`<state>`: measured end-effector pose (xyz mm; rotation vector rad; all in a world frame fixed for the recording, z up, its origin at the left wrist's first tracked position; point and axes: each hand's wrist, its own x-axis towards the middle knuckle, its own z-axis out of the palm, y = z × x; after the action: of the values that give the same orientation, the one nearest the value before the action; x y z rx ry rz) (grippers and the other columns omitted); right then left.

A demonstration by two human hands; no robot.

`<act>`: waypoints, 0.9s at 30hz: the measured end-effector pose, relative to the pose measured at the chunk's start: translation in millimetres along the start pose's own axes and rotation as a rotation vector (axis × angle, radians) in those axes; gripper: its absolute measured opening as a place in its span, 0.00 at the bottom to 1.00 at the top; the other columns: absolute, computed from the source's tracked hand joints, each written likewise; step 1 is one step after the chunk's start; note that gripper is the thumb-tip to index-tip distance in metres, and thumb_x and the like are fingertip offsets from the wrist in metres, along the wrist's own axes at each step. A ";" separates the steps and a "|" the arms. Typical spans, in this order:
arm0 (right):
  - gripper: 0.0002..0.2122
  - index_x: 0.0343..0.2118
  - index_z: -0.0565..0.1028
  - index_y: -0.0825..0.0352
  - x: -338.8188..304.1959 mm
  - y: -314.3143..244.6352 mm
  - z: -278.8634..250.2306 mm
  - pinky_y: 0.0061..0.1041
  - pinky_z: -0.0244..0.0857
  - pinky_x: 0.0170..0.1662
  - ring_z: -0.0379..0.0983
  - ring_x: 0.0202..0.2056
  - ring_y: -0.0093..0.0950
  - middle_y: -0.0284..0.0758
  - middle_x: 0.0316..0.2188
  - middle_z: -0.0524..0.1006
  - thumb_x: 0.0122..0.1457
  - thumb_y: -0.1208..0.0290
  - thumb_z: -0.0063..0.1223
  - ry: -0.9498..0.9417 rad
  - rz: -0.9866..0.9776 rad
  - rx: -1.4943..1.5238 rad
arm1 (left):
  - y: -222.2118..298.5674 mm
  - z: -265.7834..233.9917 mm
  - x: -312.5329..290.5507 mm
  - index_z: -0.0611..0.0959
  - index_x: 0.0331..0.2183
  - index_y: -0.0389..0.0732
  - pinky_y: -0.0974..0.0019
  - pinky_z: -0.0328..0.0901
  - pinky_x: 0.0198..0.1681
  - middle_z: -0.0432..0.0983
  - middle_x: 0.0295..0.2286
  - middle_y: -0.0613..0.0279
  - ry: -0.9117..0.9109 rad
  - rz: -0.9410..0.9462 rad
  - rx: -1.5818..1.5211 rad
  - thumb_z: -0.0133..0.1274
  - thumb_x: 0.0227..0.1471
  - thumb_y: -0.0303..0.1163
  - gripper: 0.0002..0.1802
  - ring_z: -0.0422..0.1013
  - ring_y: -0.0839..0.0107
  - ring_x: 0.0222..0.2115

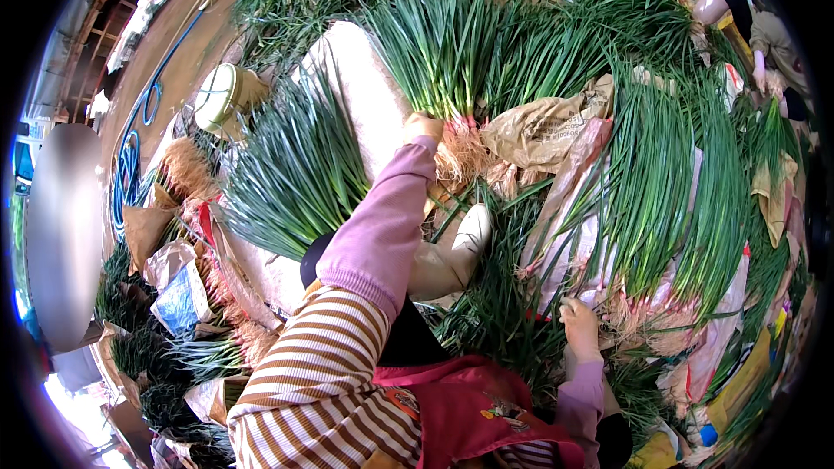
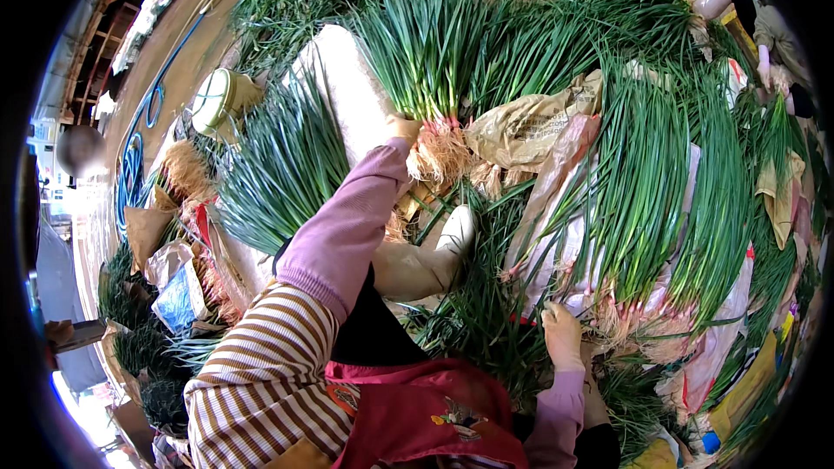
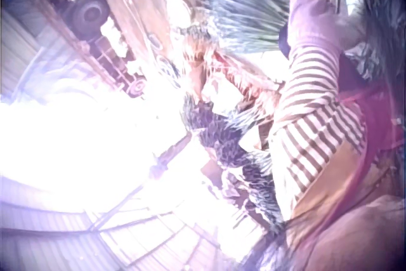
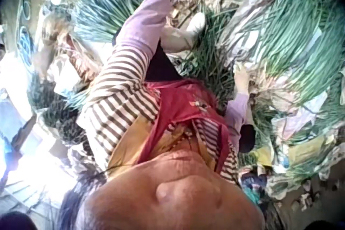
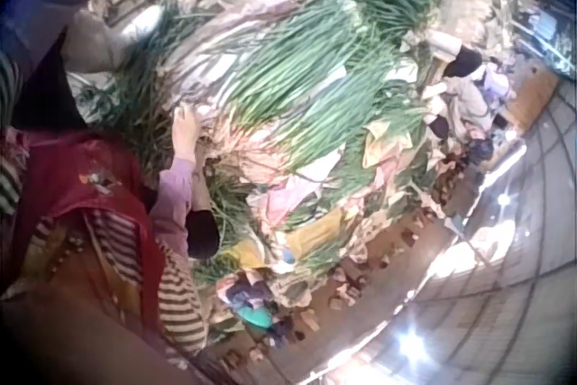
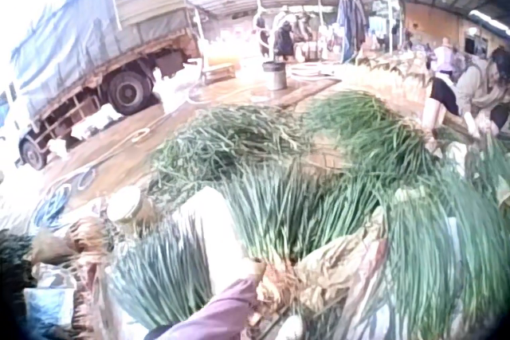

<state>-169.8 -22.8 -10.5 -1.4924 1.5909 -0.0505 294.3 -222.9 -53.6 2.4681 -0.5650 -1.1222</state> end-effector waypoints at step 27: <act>0.18 0.31 0.77 0.70 59.7 -34.7 34.3 0.32 0.66 0.35 0.73 0.28 0.38 0.43 0.26 0.77 0.56 0.57 0.45 0.123 -0.074 -0.098 | -33.5 44.1 -222.9 0.72 0.27 0.37 0.76 0.64 0.33 0.70 0.26 0.61 -1.216 0.399 -1.282 0.38 0.35 0.13 0.14 0.68 0.71 0.29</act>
<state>-112.2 -61.6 -43.9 -1.6517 1.6559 -0.1099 132.8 -90.5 42.0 0.4529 -0.3564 -1.8531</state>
